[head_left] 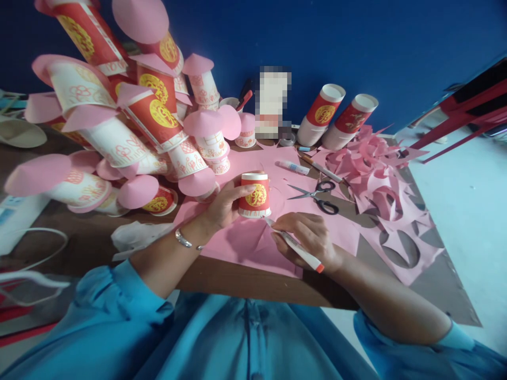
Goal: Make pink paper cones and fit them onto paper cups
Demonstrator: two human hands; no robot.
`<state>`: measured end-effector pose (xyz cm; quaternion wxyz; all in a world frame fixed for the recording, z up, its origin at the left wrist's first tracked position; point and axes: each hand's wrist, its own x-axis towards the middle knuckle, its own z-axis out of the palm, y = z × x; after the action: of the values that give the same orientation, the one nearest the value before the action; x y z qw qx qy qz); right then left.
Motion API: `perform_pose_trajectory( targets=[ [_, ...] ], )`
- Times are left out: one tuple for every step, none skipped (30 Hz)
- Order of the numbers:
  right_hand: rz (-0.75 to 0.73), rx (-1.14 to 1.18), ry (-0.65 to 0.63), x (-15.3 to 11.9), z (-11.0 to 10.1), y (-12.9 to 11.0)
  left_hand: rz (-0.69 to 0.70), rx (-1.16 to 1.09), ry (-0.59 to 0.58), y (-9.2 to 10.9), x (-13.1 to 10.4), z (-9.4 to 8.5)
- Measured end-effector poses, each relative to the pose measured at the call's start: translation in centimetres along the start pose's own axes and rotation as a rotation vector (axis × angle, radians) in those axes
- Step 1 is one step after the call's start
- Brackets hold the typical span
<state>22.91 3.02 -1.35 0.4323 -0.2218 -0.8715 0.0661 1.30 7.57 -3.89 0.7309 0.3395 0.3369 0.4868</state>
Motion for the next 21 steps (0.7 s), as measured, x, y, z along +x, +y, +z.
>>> perform_pose_trajectory(
  targets=[
    [-0.001, 0.002, -0.003, -0.02, 0.03, 0.01, -0.002, -0.001, -0.001, -0.01, 0.01, 0.0],
    [-0.004, 0.004, -0.005, -0.05, 0.07, 0.02, -0.002, -0.002, -0.001, -0.02, 0.01, -0.01],
    [-0.005, 0.005, -0.007, -0.07, 0.11, 0.04, -0.002, -0.003, -0.002, -0.04, 0.01, -0.02],
    [-0.003, 0.006, -0.011, -0.09, 0.14, 0.05, -0.001, -0.002, -0.002, -0.07, 0.01, -0.03],
    [0.002, 0.006, -0.016, -0.12, 0.16, 0.06, 0.002, -0.001, -0.002, -0.1, 0.01, -0.04],
    [0.007, 0.005, -0.02, -0.14, 0.19, 0.07, 0.006, -0.001, -0.002, -0.14, 0.02, -0.05],
    [0.009, 0.003, -0.024, -0.15, 0.2, 0.08, 0.008, 0.003, -0.003, -0.17, 0.02, -0.06],
    [0.009, -0.002, -0.025, -0.17, 0.22, 0.09, 0.009, 0.009, -0.005, -0.19, 0.03, -0.07],
    [0.007, -0.007, -0.025, -0.19, 0.23, 0.09, 0.009, 0.014, -0.008, -0.19, 0.03, -0.06],
    [0.005, -0.012, -0.023, -0.2, 0.24, 0.1, 0.009, 0.018, -0.01, -0.19, 0.03, -0.05],
    [0.005, -0.015, -0.021, -0.22, 0.25, 0.11, 0.008, 0.019, -0.011, -0.16, 0.03, -0.02],
    [0.005, -0.016, -0.019, -0.23, 0.26, 0.13, 0.006, 0.018, -0.011, -0.13, 0.02, 0.01],
    [0.006, -0.015, -0.018, -0.24, 0.28, 0.15, 0.002, 0.016, -0.012, -0.09, 0.01, 0.04],
    [0.006, -0.014, -0.017, -0.25, 0.29, 0.17, -0.001, 0.014, -0.011, -0.04, -0.01, 0.07],
    [0.005, -0.014, -0.015, -0.25, 0.31, 0.19, -0.004, 0.013, -0.012, 0.0, -0.03, 0.1],
    [0.005, -0.013, -0.013, -0.24, 0.32, 0.21, -0.006, 0.016, -0.016, 0.03, -0.05, 0.11],
    [0.006, -0.011, -0.013, -0.23, 0.32, 0.23, -0.008, 0.019, -0.021, 0.05, -0.06, 0.1],
    [0.009, -0.01, -0.012, -0.22, 0.32, 0.24, -0.008, 0.024, -0.025, 0.05, -0.07, 0.08],
    [0.013, -0.008, -0.012, -0.2, 0.32, 0.24, -0.004, 0.027, -0.027, 0.04, -0.07, 0.06],
    [0.016, -0.008, -0.011, -0.18, 0.32, 0.24, 0.001, 0.029, -0.026, 0.01, -0.06, 0.02],
    [0.019, -0.009, -0.011, -0.17, 0.31, 0.23, 0.007, 0.031, -0.023, -0.02, -0.06, -0.02]
  ],
)
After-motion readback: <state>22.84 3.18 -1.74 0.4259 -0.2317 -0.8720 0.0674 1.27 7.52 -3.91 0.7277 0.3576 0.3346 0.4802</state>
